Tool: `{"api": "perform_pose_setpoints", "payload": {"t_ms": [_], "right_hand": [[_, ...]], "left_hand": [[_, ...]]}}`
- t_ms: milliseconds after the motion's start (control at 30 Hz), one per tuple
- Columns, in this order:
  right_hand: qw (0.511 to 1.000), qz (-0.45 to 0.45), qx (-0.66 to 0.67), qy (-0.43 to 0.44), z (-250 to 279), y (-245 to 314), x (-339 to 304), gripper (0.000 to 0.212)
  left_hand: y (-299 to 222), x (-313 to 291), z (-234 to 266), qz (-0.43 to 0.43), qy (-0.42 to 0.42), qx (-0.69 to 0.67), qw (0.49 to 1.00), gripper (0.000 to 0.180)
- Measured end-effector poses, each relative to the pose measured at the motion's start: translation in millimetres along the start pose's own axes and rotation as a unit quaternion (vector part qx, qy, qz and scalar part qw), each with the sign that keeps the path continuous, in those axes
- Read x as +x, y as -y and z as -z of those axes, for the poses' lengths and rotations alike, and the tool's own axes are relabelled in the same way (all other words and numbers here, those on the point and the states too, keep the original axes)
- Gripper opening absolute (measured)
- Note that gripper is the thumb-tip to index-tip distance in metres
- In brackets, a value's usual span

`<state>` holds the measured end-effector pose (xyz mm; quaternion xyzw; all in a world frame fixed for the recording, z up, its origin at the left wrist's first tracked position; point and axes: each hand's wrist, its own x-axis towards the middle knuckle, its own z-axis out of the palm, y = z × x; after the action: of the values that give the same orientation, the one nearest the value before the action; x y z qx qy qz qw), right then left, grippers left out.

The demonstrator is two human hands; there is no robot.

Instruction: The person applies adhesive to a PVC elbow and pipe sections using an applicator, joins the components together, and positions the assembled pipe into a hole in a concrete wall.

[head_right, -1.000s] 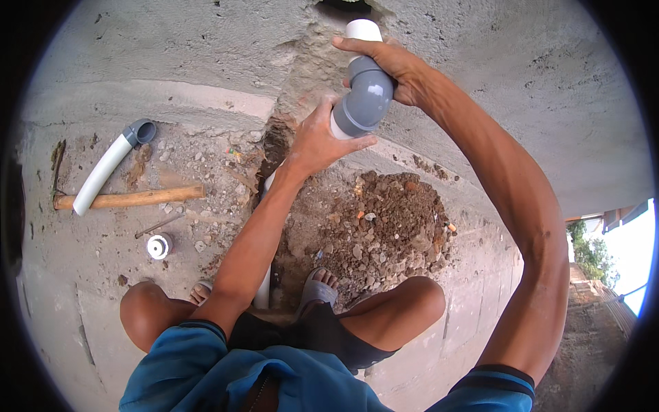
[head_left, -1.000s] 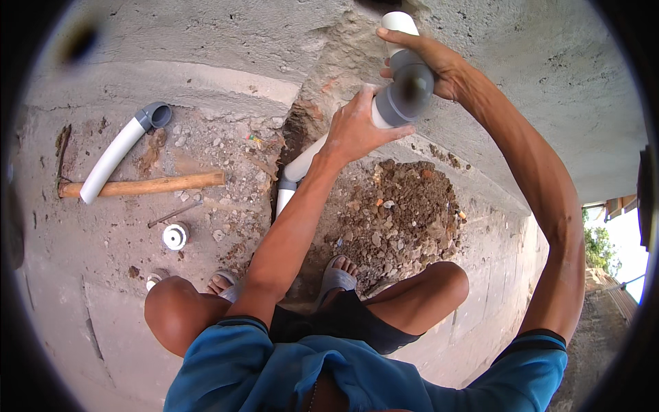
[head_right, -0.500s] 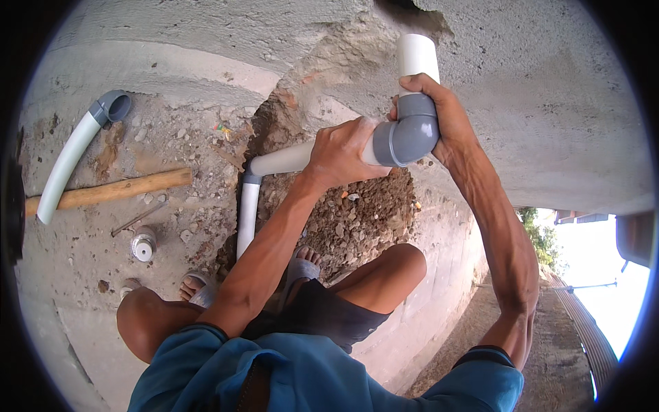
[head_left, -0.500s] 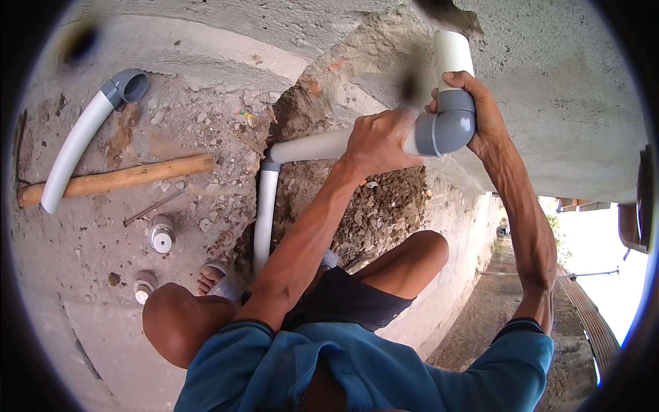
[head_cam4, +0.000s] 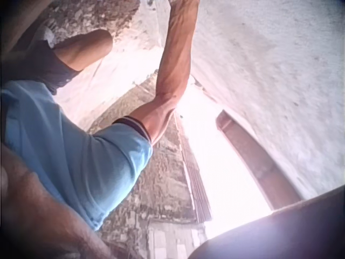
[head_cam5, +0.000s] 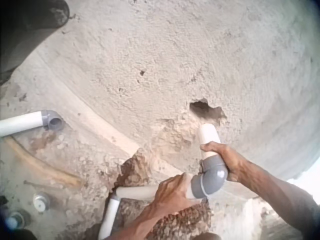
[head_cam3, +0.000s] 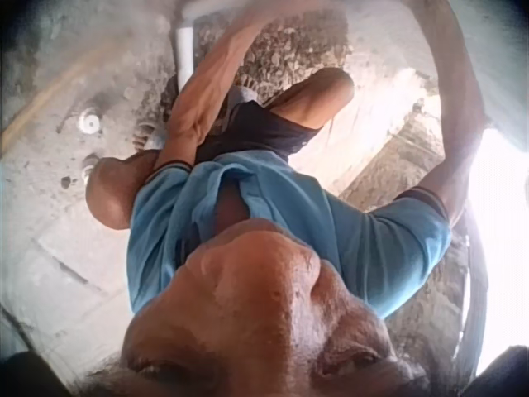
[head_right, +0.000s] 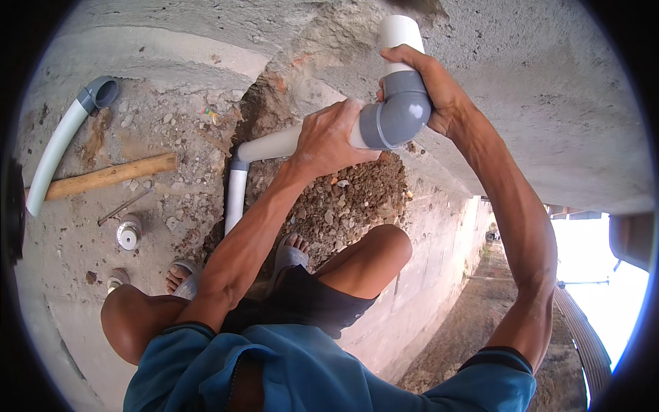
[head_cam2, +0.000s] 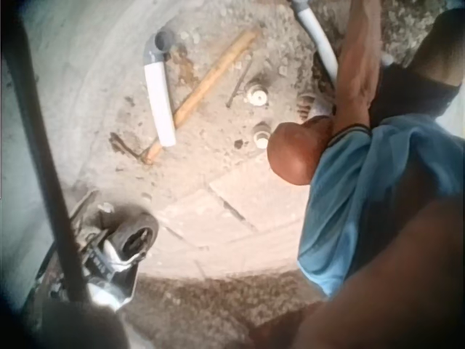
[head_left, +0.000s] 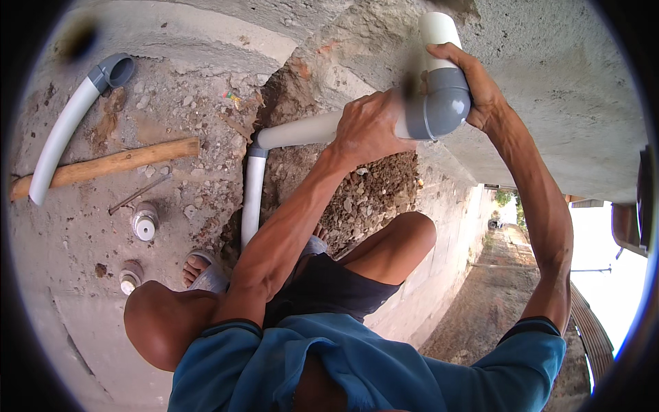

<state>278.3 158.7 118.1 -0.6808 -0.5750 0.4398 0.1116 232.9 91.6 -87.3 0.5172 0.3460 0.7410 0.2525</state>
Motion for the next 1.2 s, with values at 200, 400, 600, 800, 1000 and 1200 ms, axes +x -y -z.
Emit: {"api": "perform_pose_setpoints", "payload": {"t_ms": [200,400,600,800,1000,1200], "right_hand": [[0.995,0.068,0.065,-0.031,5.5,-27.7,-11.8,0.061],[0.999,0.037,0.011,0.0,8.9,-14.5,-7.5,0.055],[0.998,0.064,0.026,-0.008,11.0,-21.9,-8.1,0.06],[0.999,0.04,0.007,0.021,15.9,-17.5,-7.1,0.063],[0.996,0.082,0.019,-0.016,6.1,-16.8,-10.1,0.058],[0.999,0.037,0.004,0.026,14.5,-12.3,-3.6,0.06]], "left_hand": [[6.9,-8.8,-0.6,0.001,0.066,0.055,0.996,0.079],[0.8,-10.8,-5.3,0.013,0.053,0.048,0.997,0.072],[7.1,-12.9,-7.5,0.0,0.034,0.026,0.999,0.063],[4.0,-11.4,-8.0,-0.012,0.023,0.027,0.999,0.068],[4.5,-11.9,-1.1,0.02,0.067,0.045,0.997,0.076],[4.6,-11.7,-4.2,0.001,0.049,0.038,0.998,0.072]]}}
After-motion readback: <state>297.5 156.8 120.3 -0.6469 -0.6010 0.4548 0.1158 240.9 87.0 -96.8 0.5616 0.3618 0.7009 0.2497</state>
